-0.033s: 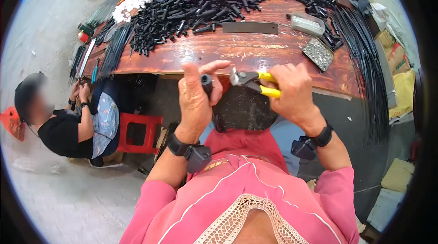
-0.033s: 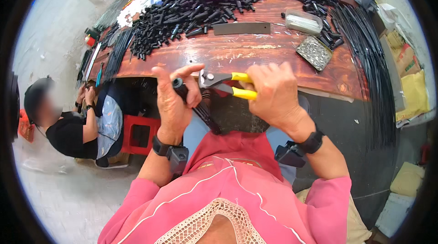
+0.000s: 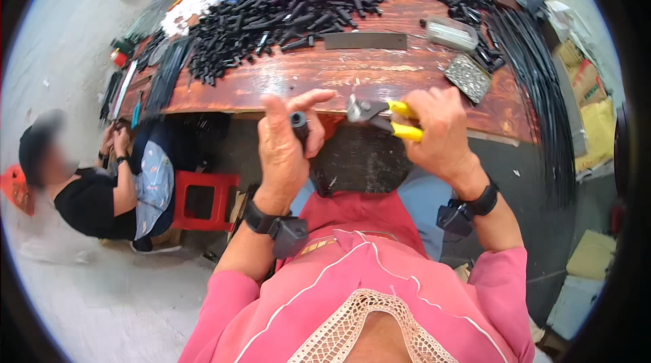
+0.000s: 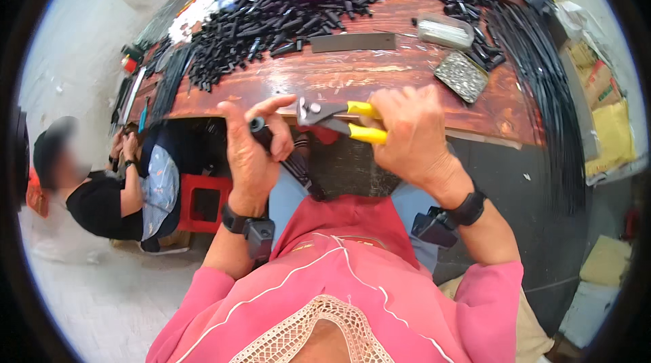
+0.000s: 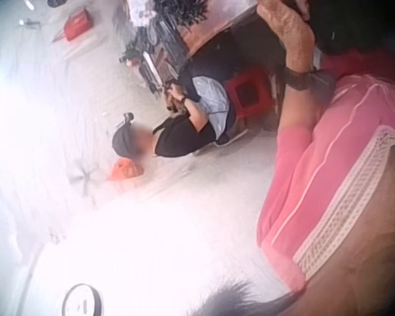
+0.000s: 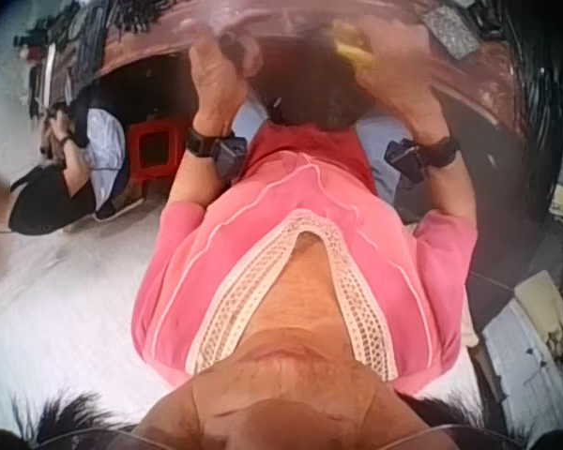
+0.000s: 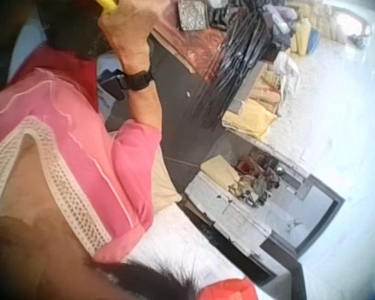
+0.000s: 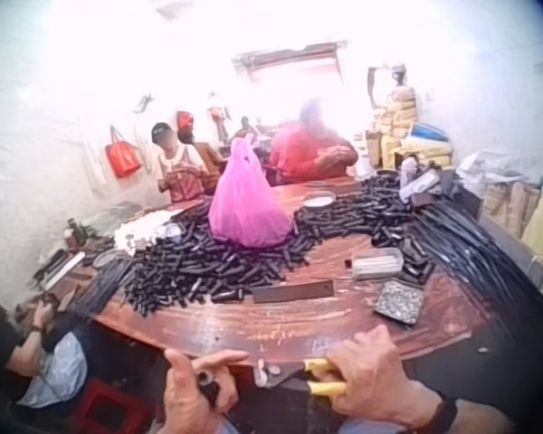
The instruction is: Assemble the skeletal frame and central ribs of an umbrella using pliers and cutters.
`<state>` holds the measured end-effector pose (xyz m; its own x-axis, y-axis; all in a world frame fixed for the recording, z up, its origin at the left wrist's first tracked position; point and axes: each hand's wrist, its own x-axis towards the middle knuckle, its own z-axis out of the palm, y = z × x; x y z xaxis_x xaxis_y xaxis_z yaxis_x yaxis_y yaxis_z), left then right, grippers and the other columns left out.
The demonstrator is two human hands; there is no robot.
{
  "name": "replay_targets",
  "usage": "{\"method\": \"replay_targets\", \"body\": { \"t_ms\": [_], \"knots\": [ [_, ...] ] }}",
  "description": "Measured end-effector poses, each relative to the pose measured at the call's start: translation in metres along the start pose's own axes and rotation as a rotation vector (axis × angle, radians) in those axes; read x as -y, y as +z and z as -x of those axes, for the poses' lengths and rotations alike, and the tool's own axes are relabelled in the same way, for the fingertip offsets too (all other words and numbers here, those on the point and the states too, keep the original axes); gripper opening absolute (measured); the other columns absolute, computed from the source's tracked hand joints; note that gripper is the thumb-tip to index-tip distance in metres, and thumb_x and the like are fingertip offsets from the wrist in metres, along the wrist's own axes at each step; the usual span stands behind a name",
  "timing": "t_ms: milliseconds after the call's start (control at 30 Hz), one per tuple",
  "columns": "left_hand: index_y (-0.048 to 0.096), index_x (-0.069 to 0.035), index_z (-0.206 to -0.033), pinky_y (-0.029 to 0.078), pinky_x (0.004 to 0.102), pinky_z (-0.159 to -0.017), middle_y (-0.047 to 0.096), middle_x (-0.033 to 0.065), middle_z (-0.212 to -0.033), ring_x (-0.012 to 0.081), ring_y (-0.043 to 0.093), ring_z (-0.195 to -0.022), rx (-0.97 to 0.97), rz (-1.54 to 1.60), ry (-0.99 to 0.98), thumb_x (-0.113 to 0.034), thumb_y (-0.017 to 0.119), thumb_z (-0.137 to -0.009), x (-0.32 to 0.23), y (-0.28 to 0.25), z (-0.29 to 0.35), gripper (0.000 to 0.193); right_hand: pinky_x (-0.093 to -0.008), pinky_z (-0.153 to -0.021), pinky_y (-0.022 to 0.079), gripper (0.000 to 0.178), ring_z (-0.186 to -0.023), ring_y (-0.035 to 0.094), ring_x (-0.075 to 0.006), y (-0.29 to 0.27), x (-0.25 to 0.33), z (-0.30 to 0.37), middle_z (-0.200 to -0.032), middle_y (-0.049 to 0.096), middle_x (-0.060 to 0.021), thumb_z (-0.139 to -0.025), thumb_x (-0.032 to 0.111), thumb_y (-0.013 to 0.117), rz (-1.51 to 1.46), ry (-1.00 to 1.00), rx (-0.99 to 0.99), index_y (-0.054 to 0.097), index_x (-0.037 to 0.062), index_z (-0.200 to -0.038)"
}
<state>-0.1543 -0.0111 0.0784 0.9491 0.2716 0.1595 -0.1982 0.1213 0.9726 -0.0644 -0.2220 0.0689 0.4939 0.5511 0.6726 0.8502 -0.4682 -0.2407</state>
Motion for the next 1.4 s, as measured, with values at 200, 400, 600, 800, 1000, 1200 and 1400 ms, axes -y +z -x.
{"method": "replay_targets", "body": {
  "t_ms": [200,400,600,800,1000,1200,1400],
  "knots": [
    [0.055,0.008,-0.118,0.032,0.0270,-0.051,0.042,0.0012,-0.059,0.0119,0.038,-0.053,0.152,0.152,0.100,-0.062,0.026,-0.098,-0.007,-0.007,0.001,0.078,-0.0432,-0.067,0.046,0.019,-0.074,0.059,-0.0386,-0.036,-0.085,-0.001,-0.076,0.060,-0.0188,-0.074,0.007,0.061,-0.092,0.426,0.064,0.057,-0.0015,-0.090],
    [0.056,0.005,-0.115,0.034,0.0299,-0.060,0.046,0.0043,-0.076,0.0139,0.043,-0.064,0.337,0.269,0.102,-0.057,0.039,-0.098,0.000,-0.007,-0.002,0.067,-0.0451,-0.072,0.048,0.017,-0.084,0.064,-0.0405,-0.037,-0.153,0.008,-0.083,0.065,-0.0247,-0.072,0.006,0.060,0.151,0.708,0.277,0.061,-0.0016,-0.087],
    [0.058,0.003,-0.092,0.047,0.0355,-0.076,0.055,0.0098,-0.085,0.0213,0.057,-0.078,0.266,-0.037,0.114,-0.064,0.045,-0.091,0.004,0.009,-0.002,0.068,-0.0506,-0.075,0.050,0.016,-0.084,0.065,-0.0436,-0.016,-0.161,0.006,-0.084,0.065,-0.0270,-0.074,0.005,0.058,0.271,0.575,0.329,0.061,-0.0027,-0.088],
    [0.052,-0.004,-0.096,0.047,0.0375,-0.071,0.051,0.0054,-0.074,0.0183,0.051,-0.065,0.312,0.034,0.037,-0.067,0.042,-0.088,0.015,0.007,0.001,0.064,-0.0476,-0.077,0.053,0.018,-0.086,0.066,-0.0411,-0.009,-0.166,0.002,-0.090,0.066,-0.0275,-0.076,0.008,0.060,0.308,0.546,0.363,0.066,-0.0043,-0.089],
    [0.057,-0.005,-0.099,0.036,0.0293,-0.057,0.046,-0.0006,-0.064,0.0118,0.042,-0.055,0.169,0.074,0.070,-0.069,0.044,-0.086,0.026,0.003,-0.003,0.067,-0.0486,-0.075,0.051,0.017,-0.086,0.066,-0.0422,-0.014,-0.177,-0.001,-0.087,0.067,-0.0270,-0.074,0.006,0.059,0.183,0.582,0.313,0.068,-0.0036,-0.085],
    [0.060,-0.001,-0.112,0.034,0.0277,-0.056,0.046,-0.0005,-0.065,0.0107,0.041,-0.056,0.188,0.133,0.067,-0.066,0.046,-0.088,0.027,0.005,-0.007,0.071,-0.0375,-0.070,0.050,0.025,-0.074,0.067,-0.0292,-0.031,-0.182,-0.002,-0.078,0.068,-0.0208,-0.065,0.007,0.069,-0.193,0.730,0.173,0.070,-0.0011,-0.088],
    [0.059,0.003,-0.117,0.034,0.0280,-0.056,0.048,0.0013,-0.068,0.0110,0.043,-0.058,0.216,0.139,0.073,-0.060,0.048,-0.091,0.026,0.015,-0.006,0.068,-0.0293,-0.056,0.046,0.019,-0.059,0.057,-0.0144,-0.034,-0.190,0.004,-0.071,0.063,-0.0050,-0.065,0.000,0.073,-0.565,0.874,0.080,0.067,-0.0004,-0.083]
  ]
}}
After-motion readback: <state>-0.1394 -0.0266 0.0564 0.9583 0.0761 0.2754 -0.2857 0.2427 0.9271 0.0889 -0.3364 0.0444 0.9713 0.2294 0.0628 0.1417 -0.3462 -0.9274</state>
